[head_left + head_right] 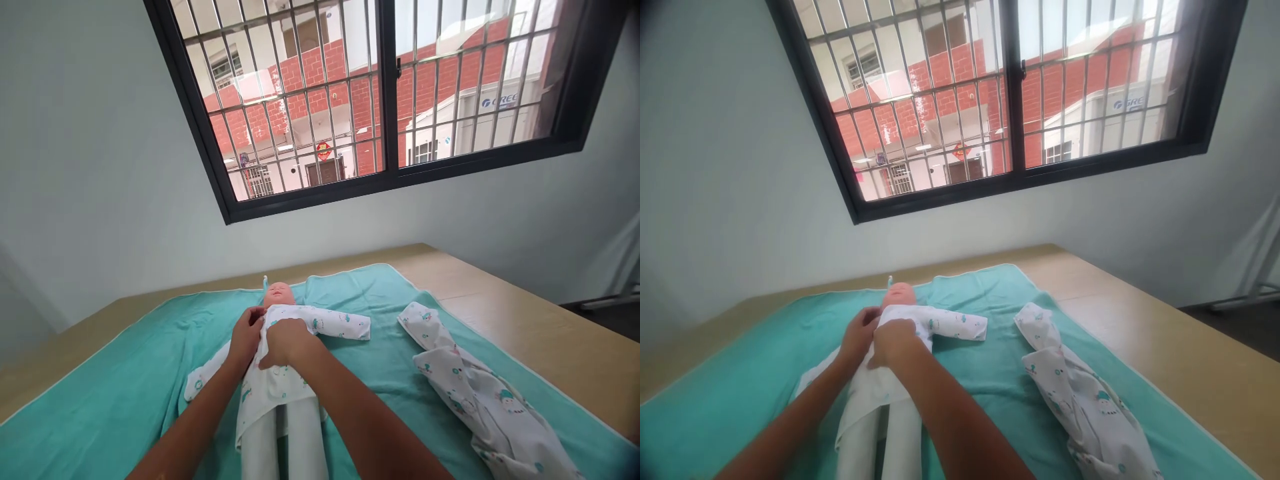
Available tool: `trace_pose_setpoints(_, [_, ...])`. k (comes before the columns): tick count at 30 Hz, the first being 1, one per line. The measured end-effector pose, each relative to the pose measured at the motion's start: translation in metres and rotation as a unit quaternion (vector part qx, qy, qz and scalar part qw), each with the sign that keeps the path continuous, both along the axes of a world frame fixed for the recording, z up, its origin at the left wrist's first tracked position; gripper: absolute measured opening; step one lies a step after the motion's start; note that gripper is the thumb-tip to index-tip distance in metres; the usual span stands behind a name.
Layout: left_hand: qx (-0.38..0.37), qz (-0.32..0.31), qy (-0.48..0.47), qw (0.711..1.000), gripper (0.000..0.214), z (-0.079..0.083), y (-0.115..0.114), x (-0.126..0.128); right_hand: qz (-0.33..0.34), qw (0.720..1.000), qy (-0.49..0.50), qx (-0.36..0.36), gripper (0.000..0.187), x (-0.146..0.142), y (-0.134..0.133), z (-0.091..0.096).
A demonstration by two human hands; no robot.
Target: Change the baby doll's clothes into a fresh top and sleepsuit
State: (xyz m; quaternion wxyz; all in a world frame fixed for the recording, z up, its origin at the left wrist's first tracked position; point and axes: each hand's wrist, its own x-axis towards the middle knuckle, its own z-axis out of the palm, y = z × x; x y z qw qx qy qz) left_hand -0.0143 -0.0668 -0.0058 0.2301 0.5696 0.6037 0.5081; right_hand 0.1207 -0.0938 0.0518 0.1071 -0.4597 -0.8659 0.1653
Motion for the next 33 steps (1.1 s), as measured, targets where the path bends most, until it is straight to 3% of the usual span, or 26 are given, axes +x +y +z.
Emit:
trace_pose_setpoints(4, [0.007,-0.043,-0.019,0.999,0.034,-0.012,0.006,-0.01,0.025,0.996,-0.085,0.025,0.034,0.005,0.002,-0.001])
trace_pose_setpoints(9, [0.025,-0.094,0.037,0.995,0.031,-0.011,0.024,-0.013,0.046,0.994,0.005,0.099,0.044,0.0,0.012,-0.017])
trace_pose_setpoints(11, [0.031,-0.102,0.027,0.994,0.028,-0.012,0.03,-0.014,0.008,0.991,0.087,0.104,0.041,-0.004,0.021,-0.029])
trace_pose_setpoints(16, [0.043,-0.095,-0.014,0.994,0.024,-0.016,0.032,-0.016,-0.186,0.951,0.223,0.105,0.027,-0.009,0.037,-0.049])
trace_pose_setpoints(26, [0.051,-0.136,-0.077,0.986,0.027,-0.022,0.04,-0.031,-0.166,0.983,0.003,0.077,0.043,-0.043,0.059,-0.022])
trace_pose_setpoints(33, [0.058,-0.124,-0.064,0.989,0.025,-0.022,0.04,-0.031,-0.165,0.984,0.034,0.057,0.044,-0.036,0.078,-0.028])
